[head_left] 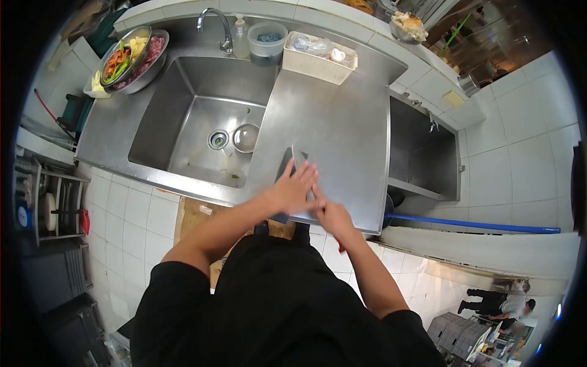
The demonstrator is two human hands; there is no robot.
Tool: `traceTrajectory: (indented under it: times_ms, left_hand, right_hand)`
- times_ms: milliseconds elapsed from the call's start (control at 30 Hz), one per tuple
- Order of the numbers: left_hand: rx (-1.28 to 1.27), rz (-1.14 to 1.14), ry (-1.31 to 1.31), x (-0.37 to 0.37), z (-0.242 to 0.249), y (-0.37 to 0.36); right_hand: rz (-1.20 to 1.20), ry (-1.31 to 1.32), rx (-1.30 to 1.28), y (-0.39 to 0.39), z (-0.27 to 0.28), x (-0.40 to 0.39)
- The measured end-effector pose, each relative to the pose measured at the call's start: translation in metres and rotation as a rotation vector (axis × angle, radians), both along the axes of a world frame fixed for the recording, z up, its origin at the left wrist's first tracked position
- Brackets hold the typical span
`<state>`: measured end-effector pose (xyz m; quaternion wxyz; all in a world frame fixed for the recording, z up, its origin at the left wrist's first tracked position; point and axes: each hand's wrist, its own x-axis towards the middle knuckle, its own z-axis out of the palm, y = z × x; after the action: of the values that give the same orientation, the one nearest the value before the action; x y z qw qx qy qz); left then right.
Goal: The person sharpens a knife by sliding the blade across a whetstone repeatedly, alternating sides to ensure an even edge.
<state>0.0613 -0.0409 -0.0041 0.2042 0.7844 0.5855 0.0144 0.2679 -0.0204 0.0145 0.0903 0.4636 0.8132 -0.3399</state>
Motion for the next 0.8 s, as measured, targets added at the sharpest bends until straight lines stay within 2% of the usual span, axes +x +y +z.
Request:
traceTrajectory:
  times_ms: [100, 167, 233, 267, 333, 433, 567, 633, 667, 700, 800]
  left_hand:
    - [-0.048, -0.176, 0.033, 0.028, 0.019, -0.09]
    - [-0.051, -0.198, -0.115, 0.033, 0.006, -0.103]
    - [-0.029, -0.126, -0.086, 0.035, 0.004, -0.077]
    - [-0.017, -0.102, -0.024, 0.029, -0.001, -0.054]
    - [-0.022, -0.005, 0.038, 0.02, -0.003, -0.003]
    - [-0.064, 0.049, 0.05, 0.014, 0.0, 0.019]
    - [-0.032, -0.139, 0.025, 0.032, 0.005, -0.072]
    - [-0.107, -0.19, -0.052, 0.039, 0.01, -0.106]
    - [-0.105, -0.147, -0.065, 0.04, 0.006, -0.093]
    - [-0.073, -0.116, -0.05, 0.036, 0.001, -0.072]
    - [-0.02, -0.014, -0.022, 0.018, -0.008, -0.002]
  right_hand:
    - [0.17, -0.157, -0.11, -0.065, 0.018, 0.054]
    - [0.173, -0.245, -0.124, -0.058, 0.021, 0.057]
    - [0.133, -0.261, -0.082, -0.045, 0.011, 0.058]
    - [0.089, -0.122, 0.04, -0.028, 0.003, 0.05]
    - [-0.016, -0.065, 0.055, 0.006, 0.001, 0.017]
    - [-0.096, 0.035, 0.009, 0.015, -0.003, -0.001]
    - [0.096, -0.173, -0.033, -0.057, 0.005, 0.049]
    - [0.177, -0.075, -0.049, -0.081, 0.028, 0.066]
    - [0.14, -0.291, -0.139, -0.06, 0.032, 0.054]
    - [0.129, -0.213, 0.012, -0.047, 0.007, 0.056]
    - [-0.019, -0.087, 0.086, 0.002, -0.005, 0.017]
